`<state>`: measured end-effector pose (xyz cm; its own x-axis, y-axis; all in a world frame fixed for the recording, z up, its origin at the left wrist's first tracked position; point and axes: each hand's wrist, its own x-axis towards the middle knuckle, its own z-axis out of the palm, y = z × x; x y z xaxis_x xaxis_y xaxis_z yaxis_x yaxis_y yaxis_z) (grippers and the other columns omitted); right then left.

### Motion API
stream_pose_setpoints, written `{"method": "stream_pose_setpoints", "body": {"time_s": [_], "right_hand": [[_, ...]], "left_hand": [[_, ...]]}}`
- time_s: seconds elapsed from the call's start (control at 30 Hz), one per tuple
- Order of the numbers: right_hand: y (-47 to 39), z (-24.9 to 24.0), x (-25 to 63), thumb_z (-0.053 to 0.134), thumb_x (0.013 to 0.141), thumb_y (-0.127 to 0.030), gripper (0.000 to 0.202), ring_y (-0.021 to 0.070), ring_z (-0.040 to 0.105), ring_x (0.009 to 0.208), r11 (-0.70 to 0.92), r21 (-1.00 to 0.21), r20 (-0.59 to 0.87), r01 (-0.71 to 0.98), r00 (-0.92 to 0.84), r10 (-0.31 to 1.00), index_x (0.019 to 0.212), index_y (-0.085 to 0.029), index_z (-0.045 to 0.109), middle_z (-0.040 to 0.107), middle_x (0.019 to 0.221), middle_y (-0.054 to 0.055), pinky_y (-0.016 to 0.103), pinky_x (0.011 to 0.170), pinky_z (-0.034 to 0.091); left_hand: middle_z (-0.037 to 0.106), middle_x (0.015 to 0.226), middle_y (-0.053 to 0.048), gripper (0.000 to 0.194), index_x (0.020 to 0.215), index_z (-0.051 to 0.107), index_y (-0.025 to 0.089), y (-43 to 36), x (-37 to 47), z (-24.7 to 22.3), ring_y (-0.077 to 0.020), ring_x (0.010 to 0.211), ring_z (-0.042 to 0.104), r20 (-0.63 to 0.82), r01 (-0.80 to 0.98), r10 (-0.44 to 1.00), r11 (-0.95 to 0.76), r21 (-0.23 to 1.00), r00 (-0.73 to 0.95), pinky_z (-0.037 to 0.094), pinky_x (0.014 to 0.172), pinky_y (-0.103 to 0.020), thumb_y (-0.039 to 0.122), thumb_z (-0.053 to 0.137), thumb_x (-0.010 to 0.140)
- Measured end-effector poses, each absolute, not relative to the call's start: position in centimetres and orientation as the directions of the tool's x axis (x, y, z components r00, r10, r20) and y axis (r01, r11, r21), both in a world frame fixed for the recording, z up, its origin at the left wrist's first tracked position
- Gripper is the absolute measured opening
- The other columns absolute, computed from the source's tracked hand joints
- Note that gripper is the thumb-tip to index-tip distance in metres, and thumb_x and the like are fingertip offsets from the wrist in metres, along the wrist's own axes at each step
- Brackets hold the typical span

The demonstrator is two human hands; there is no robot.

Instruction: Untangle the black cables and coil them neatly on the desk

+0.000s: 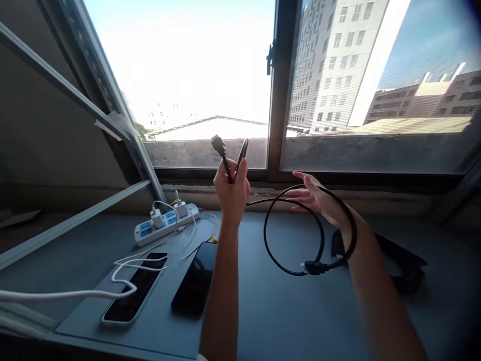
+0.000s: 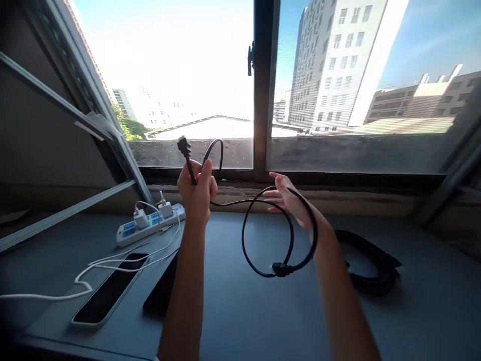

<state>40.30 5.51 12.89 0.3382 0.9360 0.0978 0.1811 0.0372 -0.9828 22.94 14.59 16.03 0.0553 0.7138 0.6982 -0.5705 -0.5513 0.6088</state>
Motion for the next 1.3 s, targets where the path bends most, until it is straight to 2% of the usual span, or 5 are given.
{"method": "stream_pose_setpoints", "body": {"time_s": [0.37, 0.57, 0.73, 1.1, 1.3], "right_hand": [[3.8, 14.1, 41.0, 0.046, 0.086, -0.046, 0.041, 0.0079, 0.048, 0.042, 0.083, -0.984, 0.034, -0.160, 0.287, 0.957, 0.118, -0.025, 0.057, 0.067, 0.077, 0.005, 0.016, 0.037, 0.044], [3.4, 15.1, 39.7, 0.068, 0.070, -0.025, 0.054, 0.0047, 0.056, 0.052, 0.224, -0.970, 0.133, -0.094, 0.566, 0.814, 0.121, -0.036, 0.053, 0.064, 0.113, 0.004, 0.010, 0.033, 0.039], [4.1, 14.6, 39.3, 0.063, 0.071, -0.014, 0.051, 0.0066, 0.052, 0.047, 0.357, -0.926, 0.333, 0.121, 0.706, 0.625, 0.117, -0.030, 0.053, 0.067, 0.102, 0.008, 0.012, 0.027, 0.024], [5.6, 13.3, 38.9, 0.050, 0.088, -0.039, 0.032, 0.0160, 0.059, 0.102, 0.504, -0.784, 0.620, 0.363, 0.493, 0.610, 0.119, -0.033, 0.047, 0.060, 0.117, 0.006, 0.030, 0.075, 0.048], [5.5, 13.2, 38.1, 0.042, 0.078, -0.070, 0.067, 0.0193, 0.063, 0.080, 0.361, -0.884, 0.466, 0.296, 0.500, 0.730, 0.136, -0.039, 0.026, 0.034, 0.144, 0.009, 0.026, 0.042, 0.039]], "left_hand": [[0.025, 0.034, 0.014, 0.030, 0.068, 0.031, 0.023, 15.3, 22.0, 15.8, -0.0044, 0.023, 0.027, 0.653, -0.608, 0.746, -0.580, 0.541, -0.131, 0.016, 0.028, -0.019, 0.025, 0.052, 0.089], [0.056, 0.048, 0.007, 0.039, 0.126, 0.041, 0.020, 15.4, 21.0, 15.5, -0.0101, 0.044, 0.055, 0.737, -0.431, 0.622, -0.608, 0.667, 0.265, 0.042, 0.047, -0.023, 0.029, 0.051, 0.089], [0.071, 0.078, -0.005, 0.027, 0.109, 0.057, 0.014, 15.6, 21.2, 14.8, -0.0147, 0.076, 0.065, 0.590, -0.150, 0.576, -0.632, 0.761, 0.566, 0.047, 0.066, -0.024, 0.022, 0.056, 0.083], [0.061, 0.077, -0.002, 0.016, 0.097, 0.051, 0.019, 11.5, 25.0, 14.6, -0.0128, 0.067, 0.059, 0.476, -0.235, 0.453, -0.490, 0.839, 0.754, 0.048, 0.063, -0.025, 0.029, 0.040, 0.091], [0.059, 0.078, -0.004, 0.047, 0.118, 0.042, 0.020, 9.6, 26.2, 14.3, -0.0182, 0.067, 0.061, 0.286, -0.121, 0.483, -0.344, 0.931, 0.827, 0.048, 0.061, -0.030, 0.055, 0.043, 0.087]]}}
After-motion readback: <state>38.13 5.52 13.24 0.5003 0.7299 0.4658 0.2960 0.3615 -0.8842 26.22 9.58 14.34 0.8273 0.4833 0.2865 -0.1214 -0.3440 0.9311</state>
